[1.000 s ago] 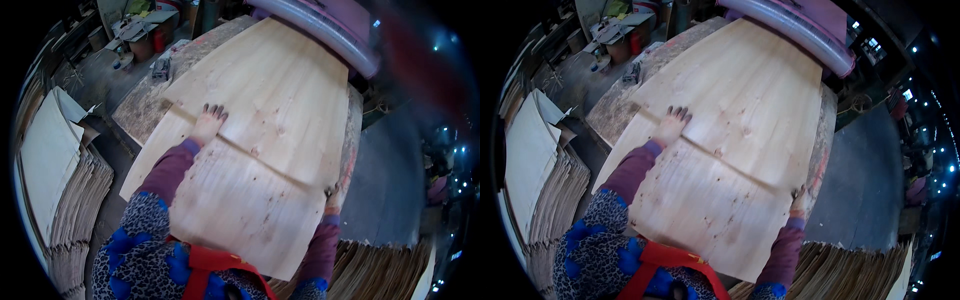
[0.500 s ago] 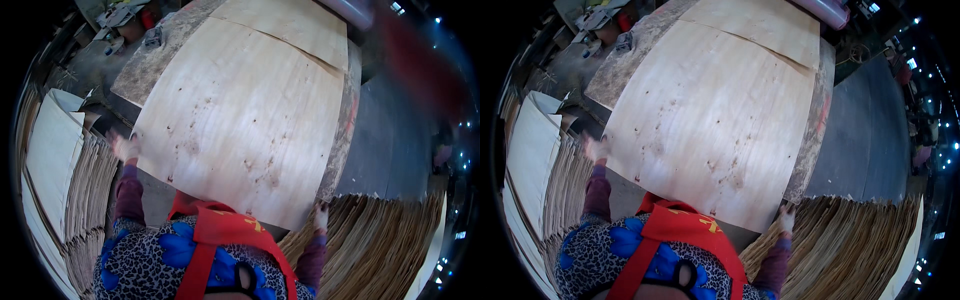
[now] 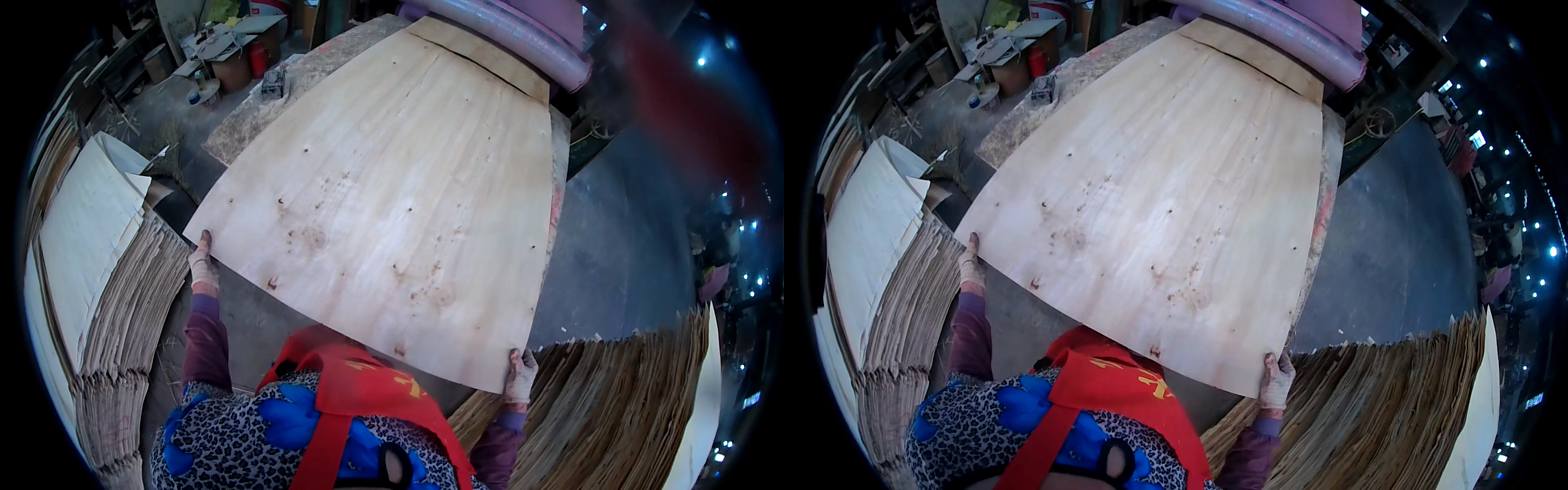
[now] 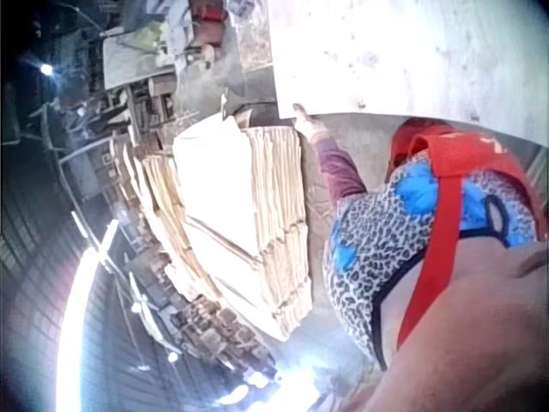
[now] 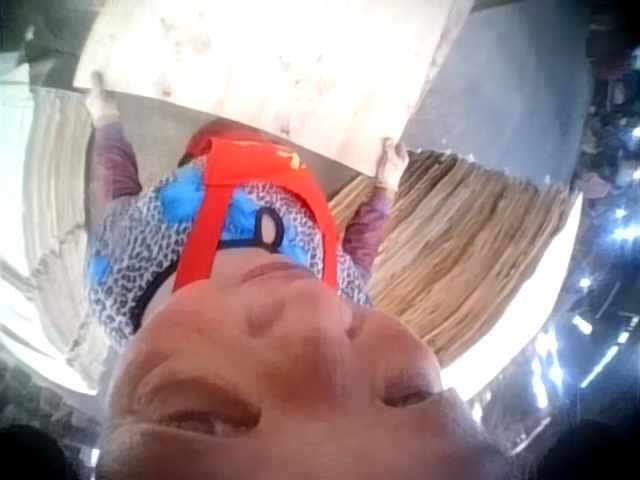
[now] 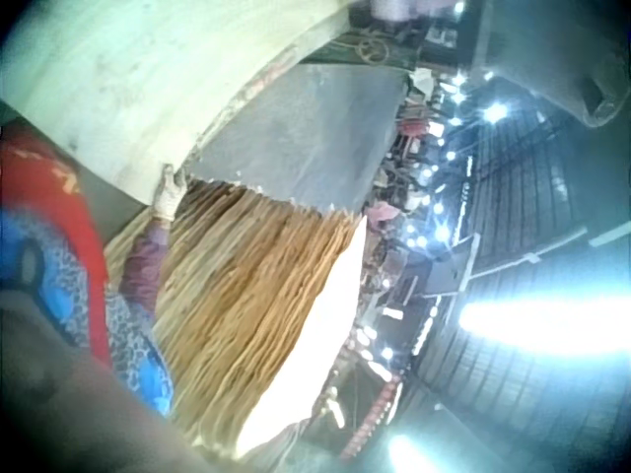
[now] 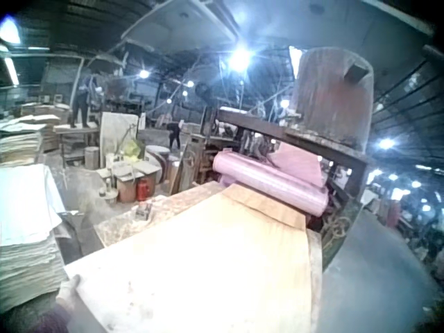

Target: The person handles and aligns thin sheets of wood veneer on a workspace, cleans the surface using a broom and a scrap piece, and organizes the sheets into stacks.

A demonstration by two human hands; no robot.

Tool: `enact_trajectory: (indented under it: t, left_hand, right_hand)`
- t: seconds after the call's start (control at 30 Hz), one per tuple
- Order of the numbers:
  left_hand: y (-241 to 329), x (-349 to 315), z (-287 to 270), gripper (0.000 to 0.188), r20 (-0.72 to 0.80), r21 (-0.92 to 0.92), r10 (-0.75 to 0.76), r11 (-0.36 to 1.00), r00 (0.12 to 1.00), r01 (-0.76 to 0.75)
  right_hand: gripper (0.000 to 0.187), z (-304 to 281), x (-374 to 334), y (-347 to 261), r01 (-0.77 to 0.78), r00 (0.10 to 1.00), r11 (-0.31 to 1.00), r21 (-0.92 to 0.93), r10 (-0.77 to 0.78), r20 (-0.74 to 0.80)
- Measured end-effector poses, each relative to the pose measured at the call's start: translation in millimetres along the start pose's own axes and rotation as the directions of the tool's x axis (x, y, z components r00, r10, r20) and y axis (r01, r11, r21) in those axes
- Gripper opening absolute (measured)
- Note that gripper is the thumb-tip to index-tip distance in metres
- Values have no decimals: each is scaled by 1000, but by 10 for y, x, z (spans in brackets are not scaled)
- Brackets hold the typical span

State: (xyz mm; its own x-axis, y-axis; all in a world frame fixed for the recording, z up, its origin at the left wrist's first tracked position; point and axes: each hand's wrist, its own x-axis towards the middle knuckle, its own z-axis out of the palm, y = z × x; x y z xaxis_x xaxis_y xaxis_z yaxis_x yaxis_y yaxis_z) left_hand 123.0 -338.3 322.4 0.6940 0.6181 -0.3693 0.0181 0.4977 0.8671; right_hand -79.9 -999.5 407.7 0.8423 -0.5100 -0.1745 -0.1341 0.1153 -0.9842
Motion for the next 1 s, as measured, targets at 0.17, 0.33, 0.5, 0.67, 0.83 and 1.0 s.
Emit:
enact_trajectory:
  t: [0.17, 0.33, 0.5, 0.67, 0.83, 1.0]
  left_hand:
    - [-281, 326, -135, 49, -89, 28, 108, 994, 990, -106]
    - [-339, 61, 197, 55, 1, 33, 5, 999, 1000, -5]
    - [-583, 94, -3, 50, 25, -16, -79, 997, 997, 79]
    - [-680, 347, -6, 56, -47, 138, -244, 959, 969, 248]
    - [-453, -224, 766, 57, 84, 267, -253, 938, 964, 223]
    - [-584, -291, 1249, 57, 347, 185, -275, 957, 897, 222]
  right_hand:
    - [33, -188, 336, 774, -124, 988, 980, -157, 108, -110]
    - [27, -319, 533, 940, -50, 990, 993, -106, 35, -133]
    - [29, -256, 512, 925, -93, 993, 850, -519, 41, -112]
    - [30, -201, 481, 1033, -6, 964, 933, -360, -90, -249]
    - [32, -245, 774, 740, -131, 879, 675, -726, -260, -400]
    - [45, -519, 1254, 487, -193, 933, 332, -923, -230, -278]
